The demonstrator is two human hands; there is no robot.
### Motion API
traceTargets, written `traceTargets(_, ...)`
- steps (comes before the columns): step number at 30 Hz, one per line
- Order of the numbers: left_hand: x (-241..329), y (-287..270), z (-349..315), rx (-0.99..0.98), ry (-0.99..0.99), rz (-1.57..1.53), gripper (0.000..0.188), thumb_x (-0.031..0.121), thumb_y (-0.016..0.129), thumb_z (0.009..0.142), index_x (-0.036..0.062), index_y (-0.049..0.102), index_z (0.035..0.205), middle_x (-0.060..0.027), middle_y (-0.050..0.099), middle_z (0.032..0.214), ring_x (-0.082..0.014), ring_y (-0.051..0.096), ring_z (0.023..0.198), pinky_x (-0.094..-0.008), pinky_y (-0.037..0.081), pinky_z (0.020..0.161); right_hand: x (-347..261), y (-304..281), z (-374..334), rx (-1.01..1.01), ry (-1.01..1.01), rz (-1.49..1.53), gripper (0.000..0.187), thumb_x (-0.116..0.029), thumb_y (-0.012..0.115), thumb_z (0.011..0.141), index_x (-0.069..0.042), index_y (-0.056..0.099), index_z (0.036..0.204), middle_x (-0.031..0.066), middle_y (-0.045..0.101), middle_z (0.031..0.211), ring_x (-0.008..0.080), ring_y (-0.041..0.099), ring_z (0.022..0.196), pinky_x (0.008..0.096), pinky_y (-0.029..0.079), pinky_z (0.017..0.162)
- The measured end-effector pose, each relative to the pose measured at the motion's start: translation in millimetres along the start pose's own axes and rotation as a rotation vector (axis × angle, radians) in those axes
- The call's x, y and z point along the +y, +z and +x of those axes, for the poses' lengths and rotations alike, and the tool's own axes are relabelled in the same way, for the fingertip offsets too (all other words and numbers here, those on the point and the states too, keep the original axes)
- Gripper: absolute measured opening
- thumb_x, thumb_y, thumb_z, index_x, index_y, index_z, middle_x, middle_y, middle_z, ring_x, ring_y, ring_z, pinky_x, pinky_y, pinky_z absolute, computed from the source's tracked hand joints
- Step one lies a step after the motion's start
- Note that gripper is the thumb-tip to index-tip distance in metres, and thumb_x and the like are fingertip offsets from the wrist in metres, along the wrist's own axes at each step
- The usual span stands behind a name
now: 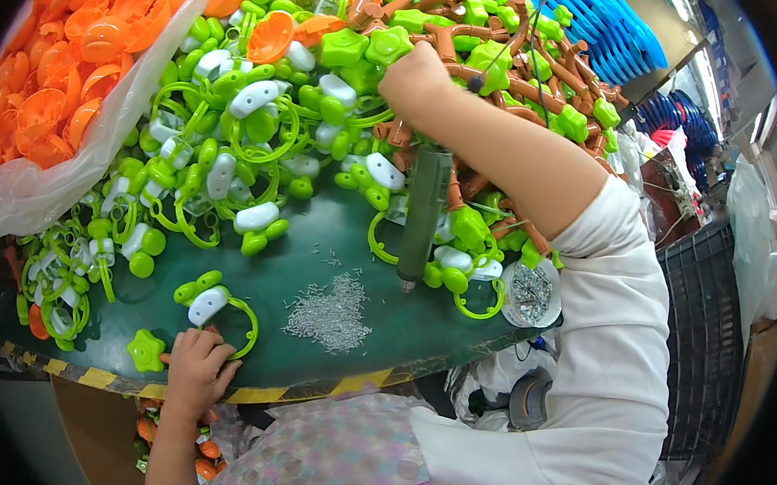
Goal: The person assembles small plastic toy components on a workbench. They pick up green and orange parts, attach them together, and use a handheld power tool to fasten screws. Completed units are placed into a cardboard box.
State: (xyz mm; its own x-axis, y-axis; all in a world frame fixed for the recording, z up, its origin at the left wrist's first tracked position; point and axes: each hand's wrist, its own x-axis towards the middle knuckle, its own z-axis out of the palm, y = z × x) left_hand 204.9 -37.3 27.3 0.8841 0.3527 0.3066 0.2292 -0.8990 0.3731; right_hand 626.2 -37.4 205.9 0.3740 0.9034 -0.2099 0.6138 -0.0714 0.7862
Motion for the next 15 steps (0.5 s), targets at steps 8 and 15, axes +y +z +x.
traceTargets(8,5,5,-4,0.0,0.015,0.039,0.028,0.004,0.08,0.068,0.0064,0.066,0.092,-0.0082,0.062,0.091,-0.0317,0.059,0.089,-0.0431,0.047,0.078,-58,-26,-66,1.383,-0.53,1.165,0.03,-0.008,0.071,0.08,-0.016,0.056,0.105,0.0065,0.057,0.114,0.029,0.069,0.086,0.0394,0.06,0.065)
traceTargets(15,-8,6,-14,-0.034,-0.14,-0.055,0.023,0.011,0.074,0.077,0.0058,0.061,0.095,-0.0143,0.063,0.099,-0.0382,0.059,0.1,-0.0466,0.048,0.089,-186,16,-101,1.158,-0.618,1.244,0.042,-0.024,0.074,0.085,-0.018,0.061,0.124,0.0098,0.063,0.129,0.0268,0.072,0.081,0.034,0.059,0.061)
